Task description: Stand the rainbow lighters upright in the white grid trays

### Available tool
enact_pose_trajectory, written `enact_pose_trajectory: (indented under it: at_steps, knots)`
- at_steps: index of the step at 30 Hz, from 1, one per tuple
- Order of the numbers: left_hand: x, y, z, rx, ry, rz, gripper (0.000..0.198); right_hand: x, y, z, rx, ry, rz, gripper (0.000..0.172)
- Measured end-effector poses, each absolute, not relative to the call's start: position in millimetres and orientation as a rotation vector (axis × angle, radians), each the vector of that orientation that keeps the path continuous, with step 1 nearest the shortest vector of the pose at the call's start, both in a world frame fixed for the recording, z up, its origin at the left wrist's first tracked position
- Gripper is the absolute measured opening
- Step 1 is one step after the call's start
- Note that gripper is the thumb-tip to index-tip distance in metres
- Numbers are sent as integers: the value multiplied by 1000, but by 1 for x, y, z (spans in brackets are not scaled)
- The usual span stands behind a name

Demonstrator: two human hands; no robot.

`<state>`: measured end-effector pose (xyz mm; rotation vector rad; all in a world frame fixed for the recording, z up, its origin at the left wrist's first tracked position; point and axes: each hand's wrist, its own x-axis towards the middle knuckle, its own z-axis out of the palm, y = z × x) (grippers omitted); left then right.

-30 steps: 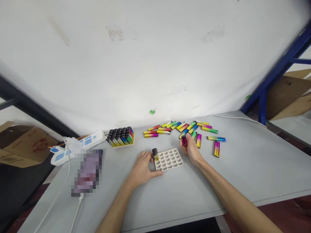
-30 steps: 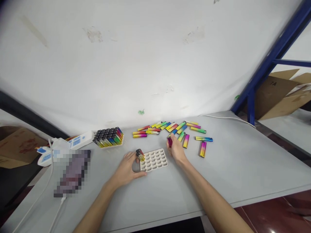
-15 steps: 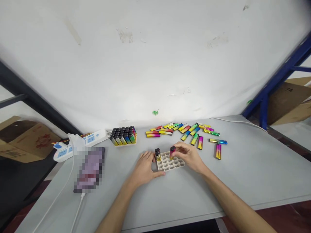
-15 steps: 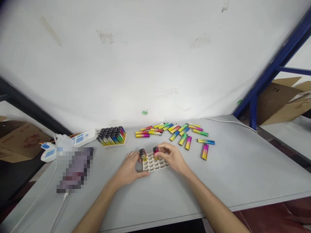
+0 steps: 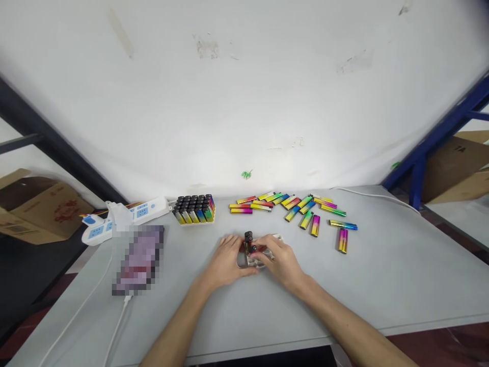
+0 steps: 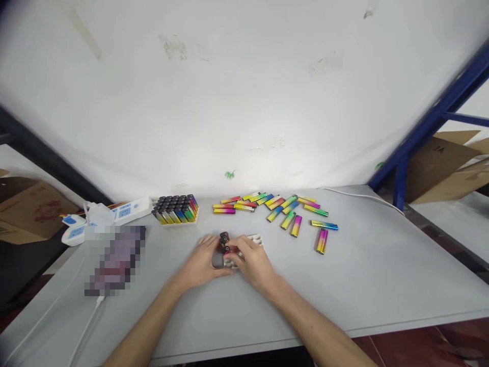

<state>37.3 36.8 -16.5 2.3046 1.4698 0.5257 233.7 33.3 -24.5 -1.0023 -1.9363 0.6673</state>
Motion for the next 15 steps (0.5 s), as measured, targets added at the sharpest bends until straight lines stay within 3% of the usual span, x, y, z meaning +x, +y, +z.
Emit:
enact_pose_trajectory:
  at_steps: [7,15]
  knots:
    - [37,36,-15,2281,1447,562,54,232,33,-24,-1148,-1909,785,12]
    - [37,39,-20,2280,1469,599,29,240,34,-22,-1141,-1988,695,15]
